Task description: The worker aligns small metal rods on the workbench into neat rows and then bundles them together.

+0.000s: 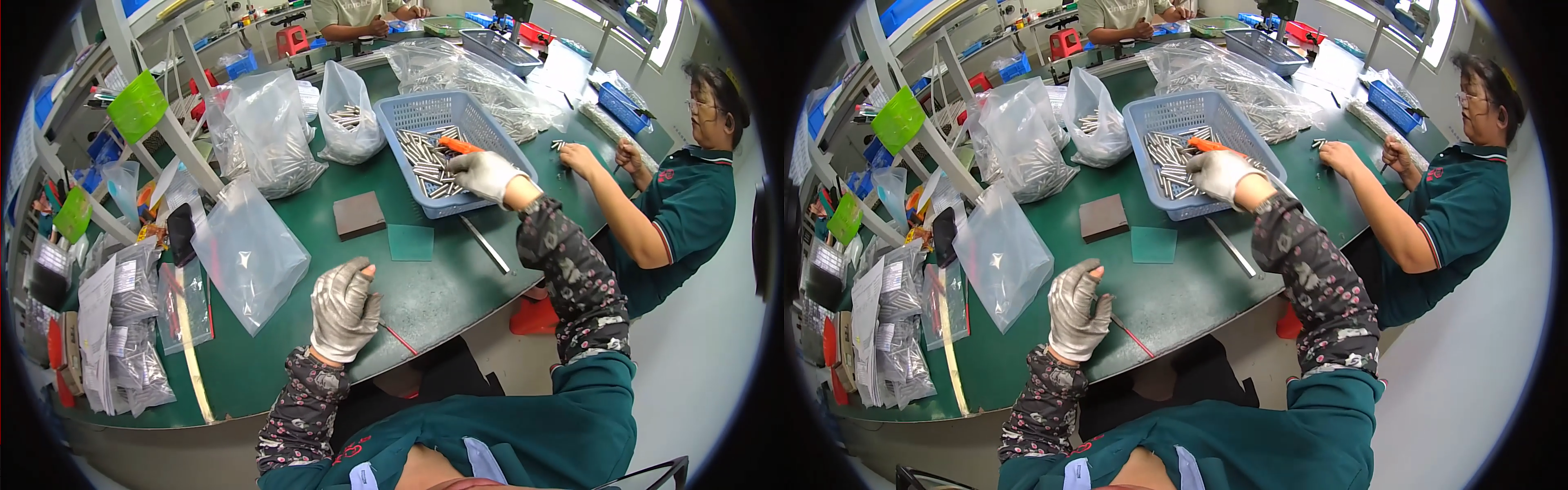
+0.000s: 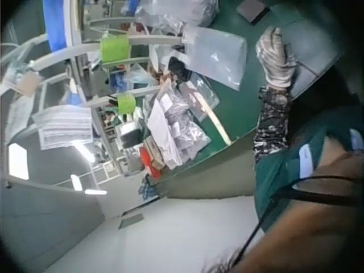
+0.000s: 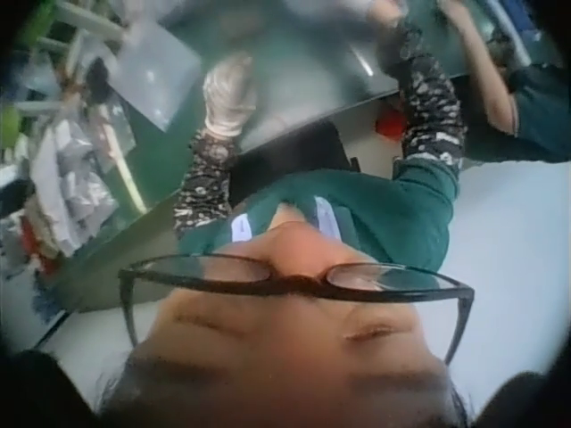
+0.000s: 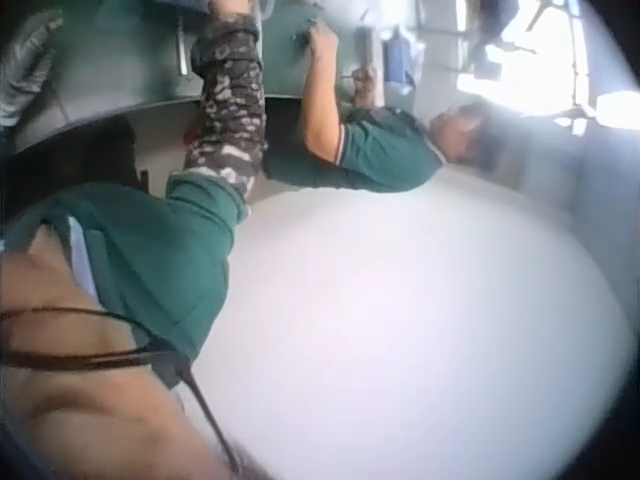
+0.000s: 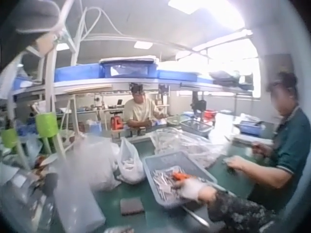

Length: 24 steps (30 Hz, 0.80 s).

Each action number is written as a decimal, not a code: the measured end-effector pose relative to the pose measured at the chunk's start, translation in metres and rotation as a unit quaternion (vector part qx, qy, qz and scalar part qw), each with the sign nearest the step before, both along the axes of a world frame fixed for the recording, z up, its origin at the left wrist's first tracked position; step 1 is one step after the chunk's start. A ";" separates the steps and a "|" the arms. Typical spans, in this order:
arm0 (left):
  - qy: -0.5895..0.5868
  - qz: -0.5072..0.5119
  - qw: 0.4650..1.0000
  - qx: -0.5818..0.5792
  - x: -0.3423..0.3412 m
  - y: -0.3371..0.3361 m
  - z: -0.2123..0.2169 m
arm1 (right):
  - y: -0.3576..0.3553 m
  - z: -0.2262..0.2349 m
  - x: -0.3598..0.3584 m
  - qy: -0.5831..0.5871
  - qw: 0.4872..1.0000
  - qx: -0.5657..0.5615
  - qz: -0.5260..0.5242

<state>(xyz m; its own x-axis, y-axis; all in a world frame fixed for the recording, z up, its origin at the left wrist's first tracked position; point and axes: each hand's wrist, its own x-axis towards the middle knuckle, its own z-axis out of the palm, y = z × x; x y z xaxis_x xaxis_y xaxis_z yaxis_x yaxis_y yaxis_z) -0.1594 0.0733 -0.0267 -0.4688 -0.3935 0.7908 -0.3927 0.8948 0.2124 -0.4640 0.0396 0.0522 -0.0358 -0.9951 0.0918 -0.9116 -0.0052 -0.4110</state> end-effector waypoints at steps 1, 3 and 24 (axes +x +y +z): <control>-0.009 -0.013 0.998 0.056 0.001 0.000 -0.004 | -0.014 -0.004 -0.004 -0.031 0.998 0.027 0.039; 0.000 -0.014 0.998 0.064 0.003 -0.002 -0.004 | -0.039 -0.016 0.000 -0.034 0.993 0.105 0.049; 0.005 -0.066 0.989 0.129 0.010 -0.009 -0.007 | -0.136 -0.029 0.005 0.138 0.951 0.269 -0.069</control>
<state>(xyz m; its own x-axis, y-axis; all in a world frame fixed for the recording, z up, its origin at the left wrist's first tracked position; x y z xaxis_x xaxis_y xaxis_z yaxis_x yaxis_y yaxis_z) -0.1498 0.0640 -0.0333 -0.5215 -0.5186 0.6776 -0.2727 0.8537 0.4436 -0.4586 -0.0962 0.0234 -0.2186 -0.8885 -0.4035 -0.9617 0.2663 -0.0654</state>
